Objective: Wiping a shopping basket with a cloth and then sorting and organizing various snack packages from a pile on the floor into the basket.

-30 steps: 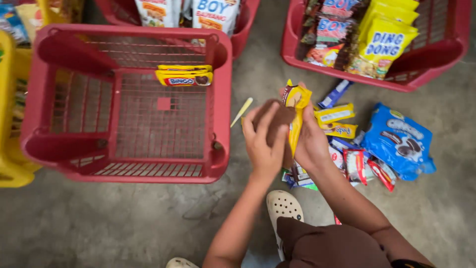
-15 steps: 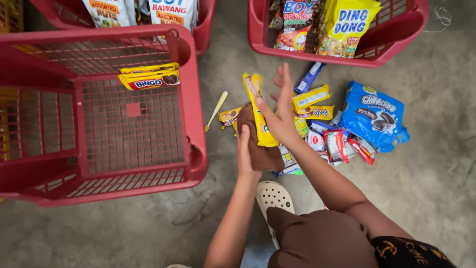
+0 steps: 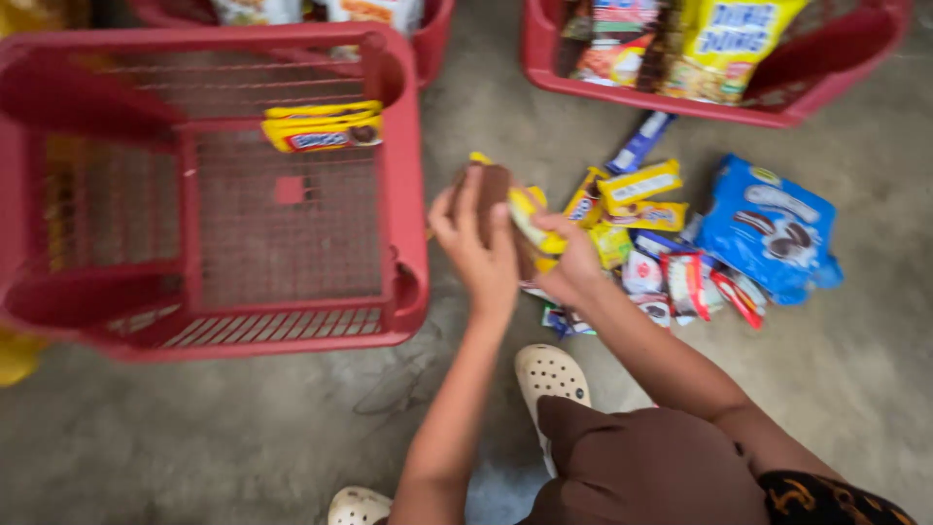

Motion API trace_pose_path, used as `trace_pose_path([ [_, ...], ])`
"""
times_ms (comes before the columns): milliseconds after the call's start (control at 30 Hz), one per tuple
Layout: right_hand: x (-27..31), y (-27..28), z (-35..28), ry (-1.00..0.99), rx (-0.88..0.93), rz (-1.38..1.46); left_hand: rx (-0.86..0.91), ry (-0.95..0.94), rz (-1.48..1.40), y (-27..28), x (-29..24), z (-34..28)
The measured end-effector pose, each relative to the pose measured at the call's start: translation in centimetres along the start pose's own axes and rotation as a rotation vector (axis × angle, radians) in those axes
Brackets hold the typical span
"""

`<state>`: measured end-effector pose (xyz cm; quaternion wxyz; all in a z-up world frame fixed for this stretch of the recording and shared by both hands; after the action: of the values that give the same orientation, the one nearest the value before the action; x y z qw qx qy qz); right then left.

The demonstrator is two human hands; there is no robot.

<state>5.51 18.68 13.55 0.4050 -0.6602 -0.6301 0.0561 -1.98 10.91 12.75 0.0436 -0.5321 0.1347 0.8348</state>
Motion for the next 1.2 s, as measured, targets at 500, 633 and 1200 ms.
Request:
trace_pose_path([
  [500, 1.8, -4.5, -4.3, 0.096, 0.253, 0.144, -0.006, -0.061, 0.033, 0.1, -2.3, 3.2],
  [633, 4.0, -3.2, -2.4, 0.105, 0.154, 0.074, 0.094, -0.149, -0.013, -0.6, -5.3, -0.8],
  [1200, 3.9, -4.6, -4.9, 0.239, 0.253, -0.059, 0.071, -0.094, -0.069, -1.0, -6.1, -1.4],
])
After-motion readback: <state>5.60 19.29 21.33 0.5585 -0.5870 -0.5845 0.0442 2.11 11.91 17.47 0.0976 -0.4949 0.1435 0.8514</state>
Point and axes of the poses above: each hand's wrist, its own z-axis towards the middle knuckle, its own y-axis out of the back of the hand, x = y × z, the point moved 2 cm from there along z, towards the middle knuckle
